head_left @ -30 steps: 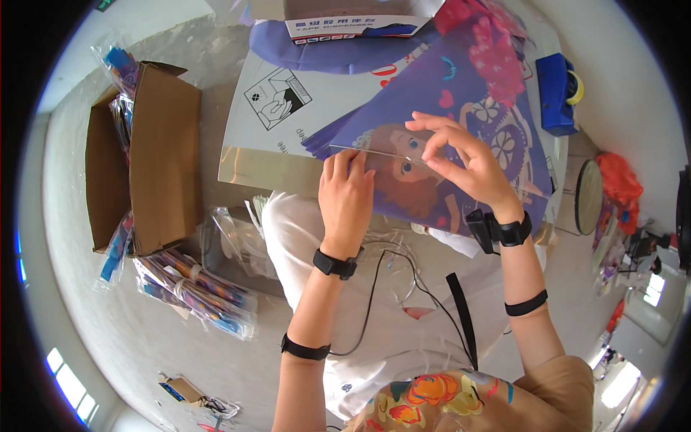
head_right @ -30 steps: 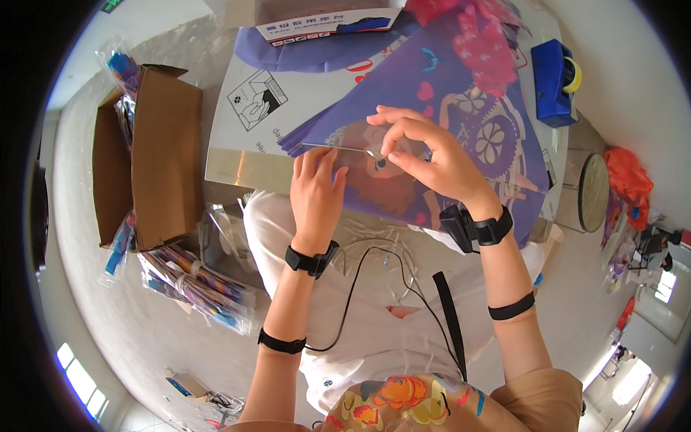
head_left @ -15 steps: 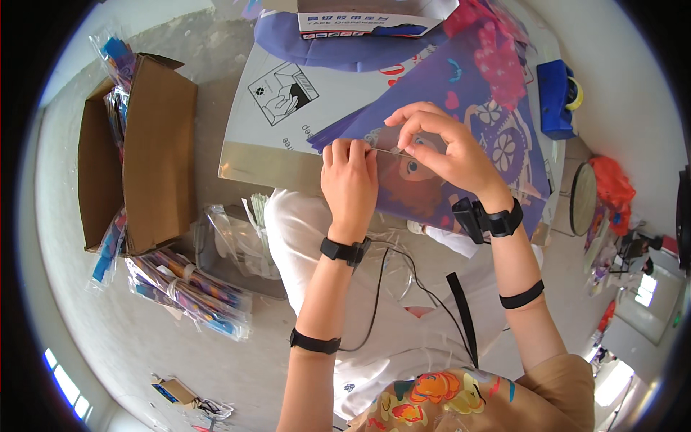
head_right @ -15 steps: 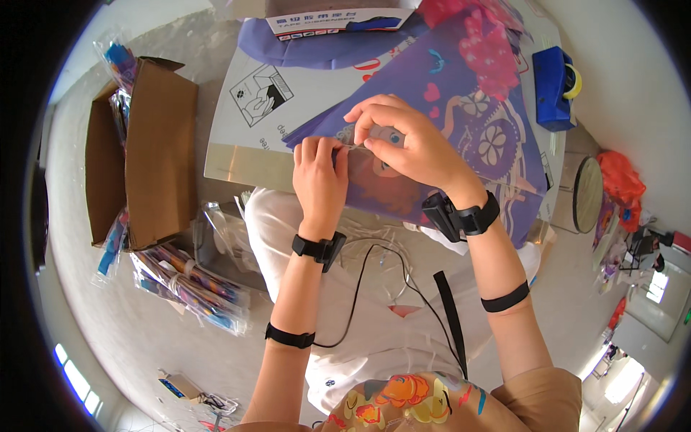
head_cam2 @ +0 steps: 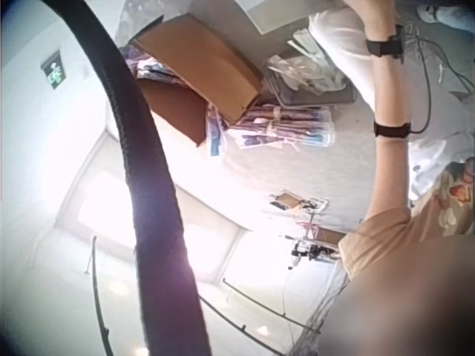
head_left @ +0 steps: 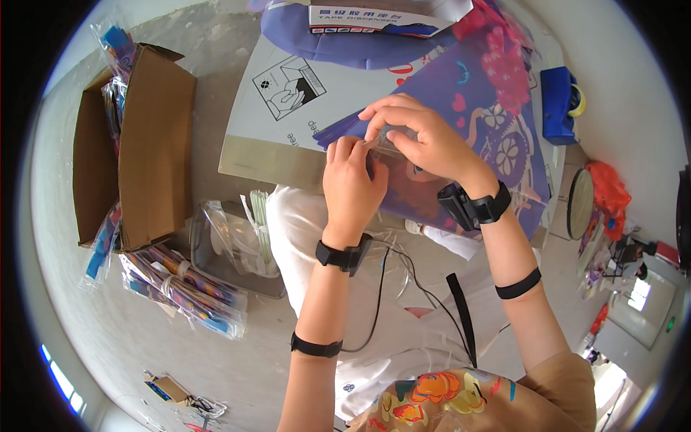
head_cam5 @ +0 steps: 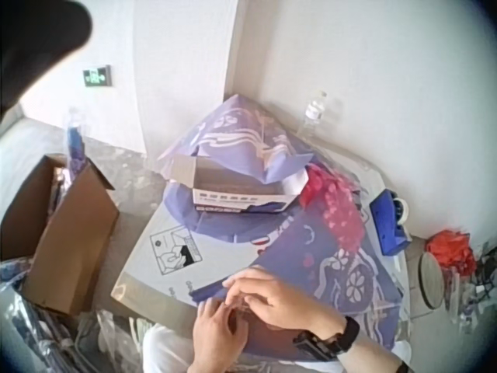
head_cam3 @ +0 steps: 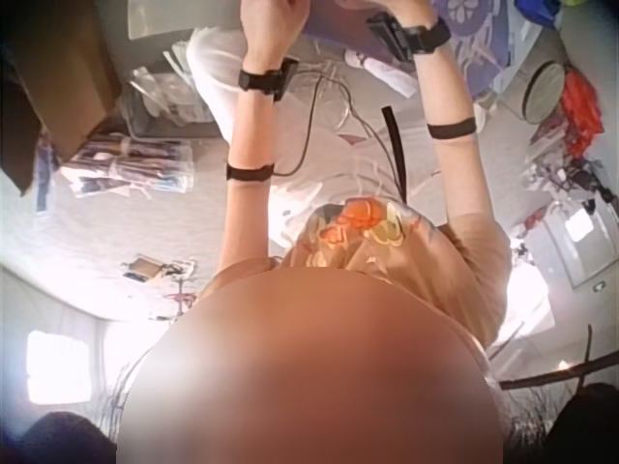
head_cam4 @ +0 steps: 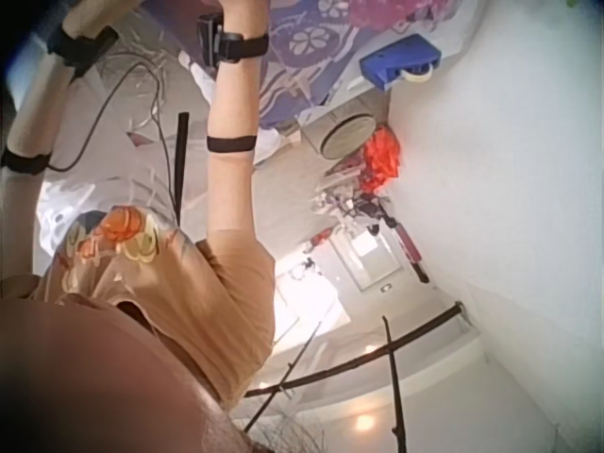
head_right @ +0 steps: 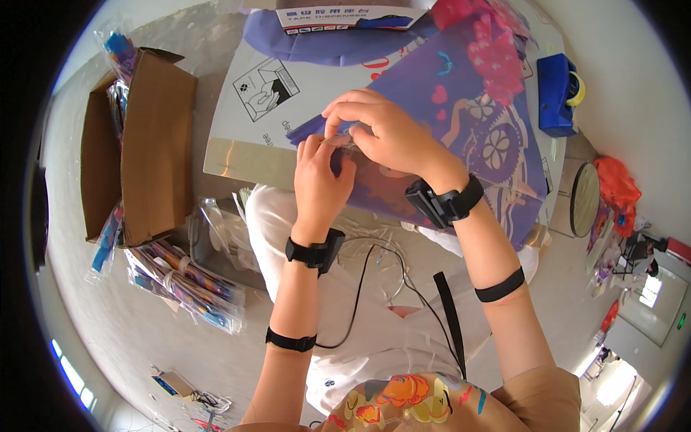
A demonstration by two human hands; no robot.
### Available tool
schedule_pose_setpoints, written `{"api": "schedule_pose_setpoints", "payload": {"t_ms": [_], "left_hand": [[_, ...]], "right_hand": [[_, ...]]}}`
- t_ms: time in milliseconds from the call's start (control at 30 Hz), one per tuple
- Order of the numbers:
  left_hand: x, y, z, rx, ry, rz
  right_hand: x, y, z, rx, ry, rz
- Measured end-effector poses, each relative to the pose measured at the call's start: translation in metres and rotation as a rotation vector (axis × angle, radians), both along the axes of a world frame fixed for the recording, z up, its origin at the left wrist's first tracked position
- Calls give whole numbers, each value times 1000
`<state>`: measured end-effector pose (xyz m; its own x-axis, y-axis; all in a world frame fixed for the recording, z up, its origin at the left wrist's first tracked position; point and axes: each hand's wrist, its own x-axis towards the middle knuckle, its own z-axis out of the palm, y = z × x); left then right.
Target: Assembling plastic kites by inserting support rods and securing them with tape.
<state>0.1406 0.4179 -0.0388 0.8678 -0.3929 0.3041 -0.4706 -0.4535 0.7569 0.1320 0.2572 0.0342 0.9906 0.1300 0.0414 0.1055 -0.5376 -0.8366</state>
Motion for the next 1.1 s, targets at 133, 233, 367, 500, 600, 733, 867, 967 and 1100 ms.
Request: {"api": "schedule_pose_setpoints", "payload": {"t_ms": [133,233,367,500,600,733,867,967,1100], "left_hand": [[2,3,6,-25,108,-50],[5,1,3,-25,132,-33],[10,-1,-1,-57,117,22],[8,-4,1,-84,143,51],[8,-5,3,-42,174,76],[9,-5,3,-24,189,43],[10,-3,-2,-100,221,70],[8,-4,4,-91,287,88],[7,-2,-2,-110,379,85]], "right_hand": [[1,4,0,1,38,5],[1,4,-5,-34,-43,9],[2,5,-5,-84,-92,21],[1,6,-8,-193,-236,-11],[-3,6,-3,-347,-330,-43],[-15,2,1,-559,-406,-91],[-29,6,0,-441,-385,-252],[-50,8,8,-93,-295,-381],[-85,13,-28,350,-84,-610]]}}
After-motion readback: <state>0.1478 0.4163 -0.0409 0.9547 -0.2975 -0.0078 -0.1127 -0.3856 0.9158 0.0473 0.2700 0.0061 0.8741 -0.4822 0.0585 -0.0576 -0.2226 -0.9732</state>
